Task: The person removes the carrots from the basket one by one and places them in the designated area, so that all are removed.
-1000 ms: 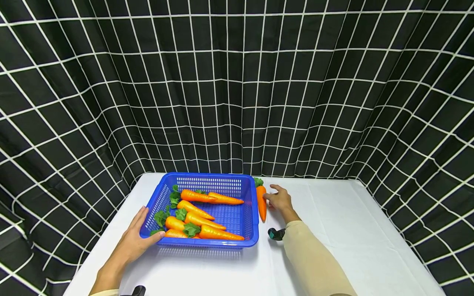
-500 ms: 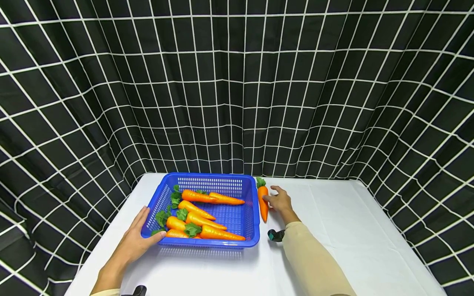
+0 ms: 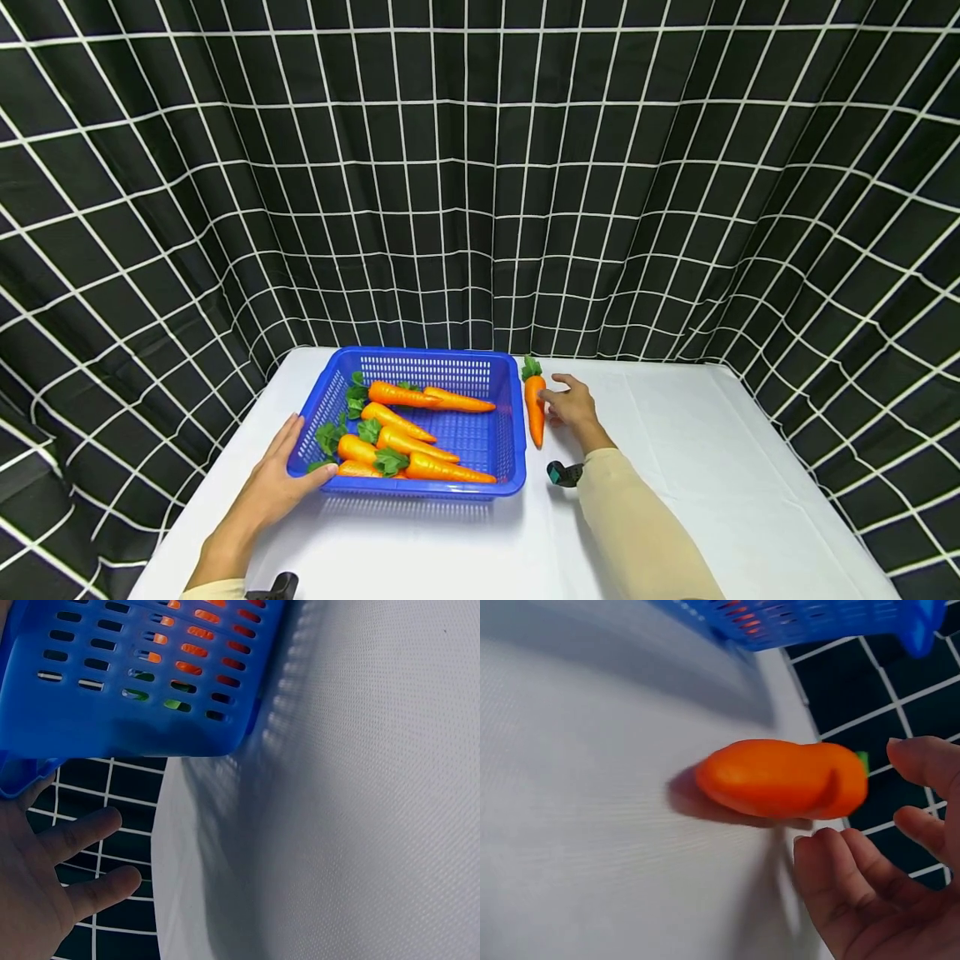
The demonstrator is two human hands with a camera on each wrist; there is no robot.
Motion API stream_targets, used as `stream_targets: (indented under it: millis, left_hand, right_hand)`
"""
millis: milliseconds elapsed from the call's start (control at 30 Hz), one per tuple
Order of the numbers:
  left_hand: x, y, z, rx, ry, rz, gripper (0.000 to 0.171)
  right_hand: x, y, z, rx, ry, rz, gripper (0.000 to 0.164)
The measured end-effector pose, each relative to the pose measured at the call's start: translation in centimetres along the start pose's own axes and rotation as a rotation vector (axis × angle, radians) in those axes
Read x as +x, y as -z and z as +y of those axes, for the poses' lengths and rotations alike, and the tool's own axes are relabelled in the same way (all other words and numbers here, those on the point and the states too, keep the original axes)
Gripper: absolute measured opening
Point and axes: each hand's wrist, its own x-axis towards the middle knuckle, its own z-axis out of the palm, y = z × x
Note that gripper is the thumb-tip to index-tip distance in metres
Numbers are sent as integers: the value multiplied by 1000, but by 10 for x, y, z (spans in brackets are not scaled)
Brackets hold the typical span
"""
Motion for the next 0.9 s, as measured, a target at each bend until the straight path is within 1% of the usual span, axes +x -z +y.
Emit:
stream_targets:
  millis: [267,433,600,733,900]
  left_hand:
    - [2,0,-1,-1,-8,1,105]
    - [1,0,-2,-2,-11,2,103]
    - [1,0,-1,7,-16,5,103]
    - [1,1,-1,9,-18,7,103]
    - [0,0,-1,1,-6,2,105]
  right_hand:
    - [-1,10,-20,159,30,-27,58]
    - [-4,16,-37,203,76,-20,56]
    - [-10,22,-60,237,152,-7,57]
    - [-16,27,-81,276,234,7,55]
    - [-28,33,-107,334,340,11,53]
